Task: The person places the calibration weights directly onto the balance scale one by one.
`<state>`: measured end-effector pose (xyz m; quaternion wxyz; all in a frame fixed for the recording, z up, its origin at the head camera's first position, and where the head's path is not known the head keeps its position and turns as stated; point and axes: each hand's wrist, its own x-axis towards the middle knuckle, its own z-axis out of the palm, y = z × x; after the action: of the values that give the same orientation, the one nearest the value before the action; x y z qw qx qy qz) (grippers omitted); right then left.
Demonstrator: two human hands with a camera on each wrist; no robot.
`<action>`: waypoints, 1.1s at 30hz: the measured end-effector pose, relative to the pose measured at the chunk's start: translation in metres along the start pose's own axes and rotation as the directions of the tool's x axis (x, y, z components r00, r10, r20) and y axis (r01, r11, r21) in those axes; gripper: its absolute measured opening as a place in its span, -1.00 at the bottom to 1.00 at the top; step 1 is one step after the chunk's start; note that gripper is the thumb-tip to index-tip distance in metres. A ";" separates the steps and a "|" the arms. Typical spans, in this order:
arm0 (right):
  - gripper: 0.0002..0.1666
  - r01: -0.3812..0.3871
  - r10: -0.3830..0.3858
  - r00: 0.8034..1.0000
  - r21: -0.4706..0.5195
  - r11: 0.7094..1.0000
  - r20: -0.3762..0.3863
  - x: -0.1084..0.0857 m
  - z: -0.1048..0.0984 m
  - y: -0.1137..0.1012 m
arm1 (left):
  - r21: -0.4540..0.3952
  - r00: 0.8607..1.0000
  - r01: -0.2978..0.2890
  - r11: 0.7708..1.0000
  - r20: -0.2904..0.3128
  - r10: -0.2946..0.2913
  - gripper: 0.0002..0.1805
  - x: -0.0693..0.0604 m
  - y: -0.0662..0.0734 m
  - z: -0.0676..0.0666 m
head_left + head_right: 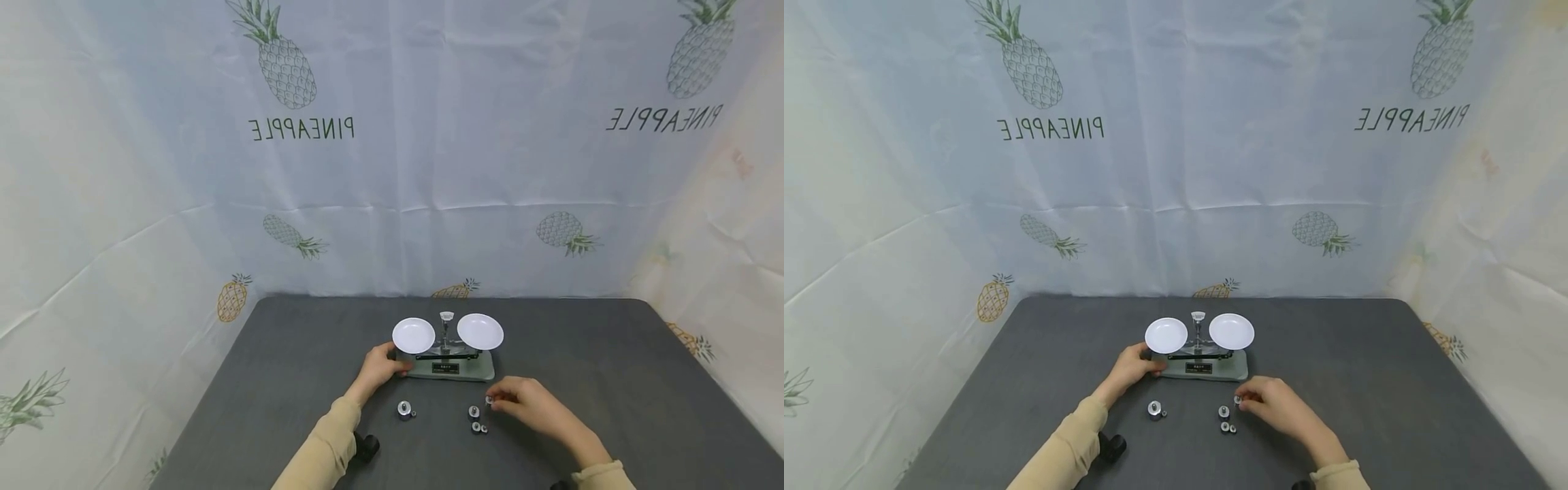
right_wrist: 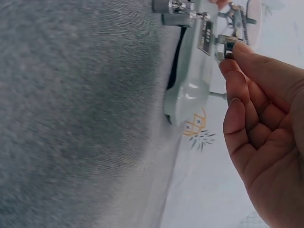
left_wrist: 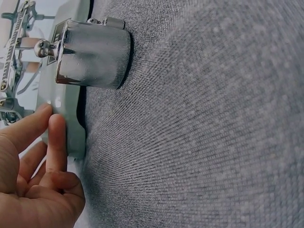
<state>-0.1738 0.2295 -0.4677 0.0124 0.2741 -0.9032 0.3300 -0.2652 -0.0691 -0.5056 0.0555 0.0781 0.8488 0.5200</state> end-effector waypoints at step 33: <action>-0.78 -0.038 0.011 0.960 -0.093 0.995 -0.281 0.035 -0.040 -0.025 | 0.019 1.000 -0.011 1.000 -0.010 0.012 -0.55 0.000 -0.001 0.002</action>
<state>-0.1974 0.2200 -0.4146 0.1495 0.2125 -0.9107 0.3211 -0.2649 -0.0679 -0.5079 0.0474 0.0808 0.8534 0.5128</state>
